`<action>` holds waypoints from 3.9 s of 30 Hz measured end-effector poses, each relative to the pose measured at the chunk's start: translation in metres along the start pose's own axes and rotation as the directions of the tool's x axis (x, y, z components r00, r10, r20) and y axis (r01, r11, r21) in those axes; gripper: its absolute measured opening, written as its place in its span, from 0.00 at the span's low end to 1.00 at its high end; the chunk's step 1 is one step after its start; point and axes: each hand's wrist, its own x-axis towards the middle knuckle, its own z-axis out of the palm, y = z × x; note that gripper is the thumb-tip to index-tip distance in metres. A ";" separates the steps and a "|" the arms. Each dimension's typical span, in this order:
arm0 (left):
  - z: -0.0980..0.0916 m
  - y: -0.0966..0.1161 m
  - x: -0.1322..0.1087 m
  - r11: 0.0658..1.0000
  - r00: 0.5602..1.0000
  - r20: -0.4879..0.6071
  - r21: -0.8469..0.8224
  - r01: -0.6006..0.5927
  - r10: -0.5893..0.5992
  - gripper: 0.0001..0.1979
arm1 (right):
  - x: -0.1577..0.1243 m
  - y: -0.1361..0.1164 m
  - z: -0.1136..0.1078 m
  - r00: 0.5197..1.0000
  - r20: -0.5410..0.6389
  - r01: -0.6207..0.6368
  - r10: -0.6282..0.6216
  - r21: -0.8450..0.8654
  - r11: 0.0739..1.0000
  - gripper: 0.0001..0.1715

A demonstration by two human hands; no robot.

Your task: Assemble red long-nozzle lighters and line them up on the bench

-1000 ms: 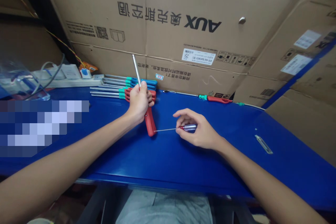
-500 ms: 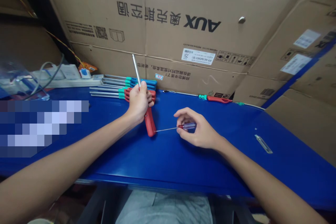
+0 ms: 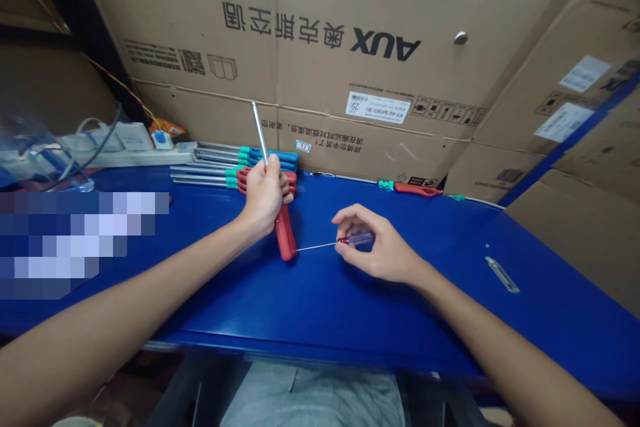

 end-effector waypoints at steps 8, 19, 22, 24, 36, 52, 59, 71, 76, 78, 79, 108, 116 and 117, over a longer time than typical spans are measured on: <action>0.000 0.001 -0.002 1.000 1.000 0.010 0.004 -0.001 0.001 0.19 | 0.000 0.002 0.001 0.999 0.036 -0.010 0.010 -0.008 1.000 0.16; 0.001 0.002 -0.001 1.000 1.000 0.011 0.005 0.004 -0.004 0.20 | 0.000 0.002 0.003 0.998 0.029 -0.047 0.047 0.025 0.999 0.13; 0.001 0.001 -0.001 1.000 1.000 0.008 0.000 0.005 -0.005 0.20 | 0.000 0.001 0.003 1.000 0.027 -0.004 0.004 0.000 1.000 0.18; 0.000 0.001 -0.001 1.000 1.000 0.007 -0.003 0.005 -0.005 0.20 | 0.000 0.000 0.002 1.000 0.017 -0.005 0.005 0.007 1.000 0.18; 0.001 0.001 -0.001 1.000 1.000 0.007 0.003 0.006 -0.006 0.19 | -0.001 0.000 0.003 1.000 0.018 0.015 -0.015 0.004 1.000 0.17; 0.001 0.001 0.000 1.000 1.000 0.015 0.005 0.010 -0.010 0.19 | -0.001 0.000 0.004 0.999 -0.029 -0.042 0.043 0.033 0.999 0.14; 0.001 0.001 -0.001 1.000 0.999 0.030 0.010 0.016 -0.016 0.18 | -0.001 0.000 0.003 1.000 0.009 -0.020 0.020 0.028 0.999 0.17; 0.002 0.003 -0.002 1.000 1.000 0.018 0.015 0.017 -0.018 0.18 | -0.001 -0.002 0.005 1.000 -0.007 -0.013 0.013 0.032 0.999 0.19; 0.003 0.004 -0.002 1.000 1.000 0.021 0.016 0.014 -0.015 0.18 | -0.001 0.001 0.005 0.997 -0.015 -0.073 0.073 0.038 0.997 0.12; 0.003 0.004 -0.002 1.000 1.000 0.018 0.013 0.014 -0.014 0.18 | -0.001 0.002 0.005 0.997 -0.003 -0.078 0.078 0.021 0.997 0.09; 0.003 0.004 -0.002 1.000 1.000 0.019 0.010 0.015 -0.015 0.18 | -0.001 0.002 0.005 0.998 0.005 -0.064 0.064 0.013 0.998 0.09; 0.002 0.005 -0.002 1.000 1.000 0.026 0.015 0.009 -0.010 0.19 | -0.001 0.001 0.004 0.991 -0.093 0.087 -0.096 -0.099 0.991 0.02; 0.001 0.005 -0.002 1.000 0.999 0.034 0.009 -0.002 0.002 0.18 | 0.000 -0.002 0.004 0.998 -0.040 -0.047 0.043 -0.115 0.992 0.07; 0.000 0.004 -0.002 1.000 0.999 0.036 0.006 -0.002 0.002 0.18 | 0.000 -0.003 0.004 0.998 -0.028 -0.056 0.053 -0.119 0.991 0.07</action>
